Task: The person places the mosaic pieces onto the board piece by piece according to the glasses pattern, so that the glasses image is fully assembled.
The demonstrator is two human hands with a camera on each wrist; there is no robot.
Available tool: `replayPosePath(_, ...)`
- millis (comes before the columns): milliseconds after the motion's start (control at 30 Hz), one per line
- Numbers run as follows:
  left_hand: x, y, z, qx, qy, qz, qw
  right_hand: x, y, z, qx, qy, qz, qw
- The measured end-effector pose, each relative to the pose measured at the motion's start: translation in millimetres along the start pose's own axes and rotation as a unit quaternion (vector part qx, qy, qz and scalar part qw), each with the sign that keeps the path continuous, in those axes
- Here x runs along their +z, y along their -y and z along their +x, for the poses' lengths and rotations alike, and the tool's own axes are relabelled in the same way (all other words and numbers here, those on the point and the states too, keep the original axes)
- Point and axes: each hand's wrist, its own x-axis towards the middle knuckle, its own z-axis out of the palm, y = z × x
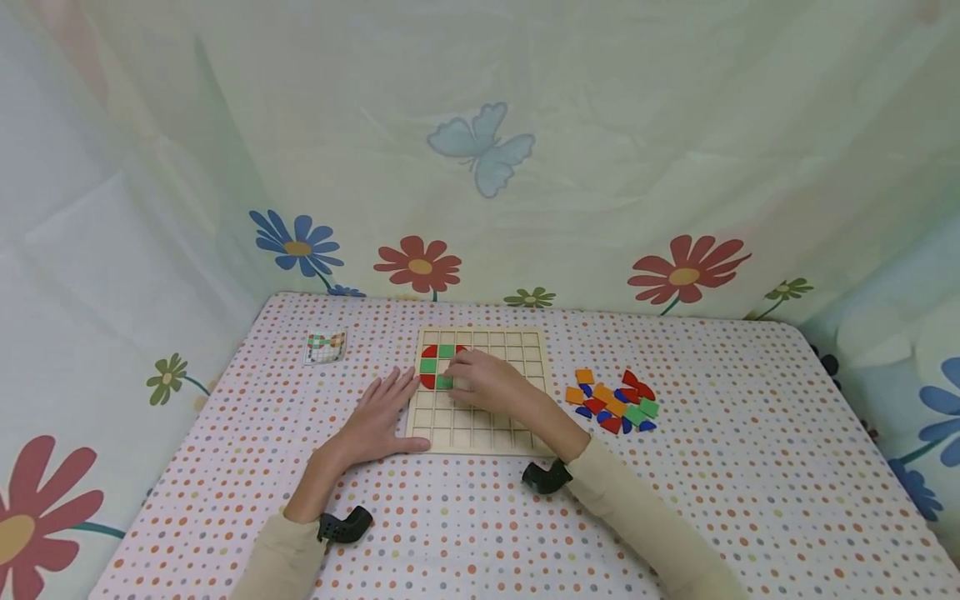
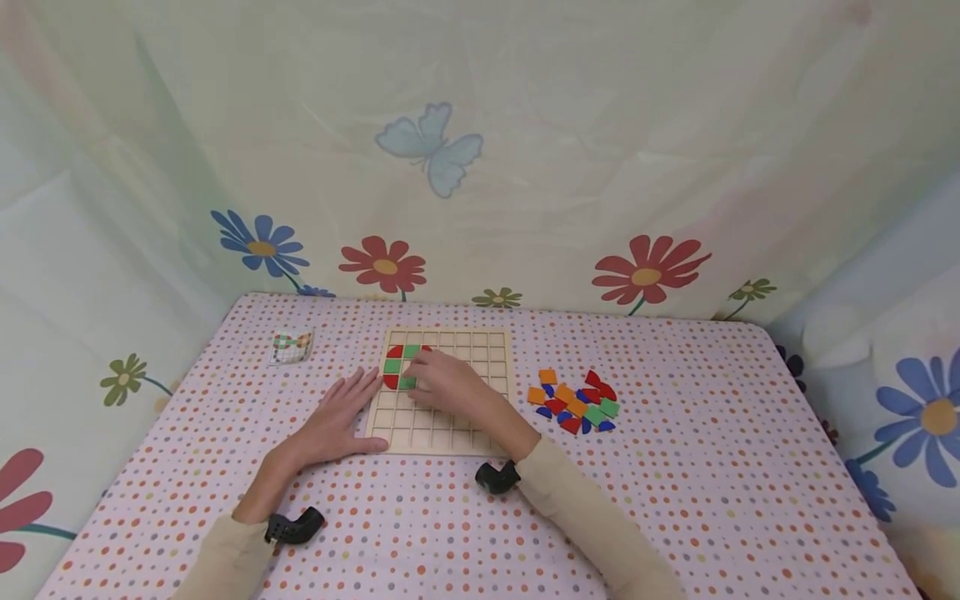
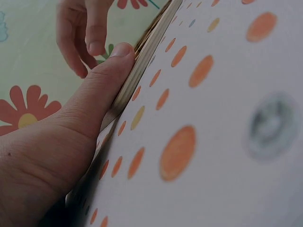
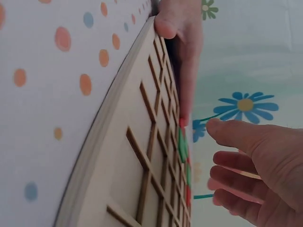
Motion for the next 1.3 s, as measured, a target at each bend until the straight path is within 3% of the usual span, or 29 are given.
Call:
replayPosePath(233,-0.1,0.1,1.1,0.001,-0.001,0.000,1.0000,-16,-3,-29.7,0.001,-0.033,-0.003,0.9994)
replayPosePath(467,-0.7,-1.6,1.4,0.004,-0.006,-0.005,1.0000,-34,-33,-59.2,0.057,-0.068,0.003,0.9961)
replayPosePath(667,-0.3,1.1,1.2,0.002,-0.007,0.007,1.0000,-51,-58,-78.6,0.081,-0.083,0.017,0.9931)
replayPosePath(1300,0.2,-0.1,0.1,0.000,-0.009,-0.006,0.9999,-89,-119,-115.4,0.194,-0.020,0.054,0.9794)
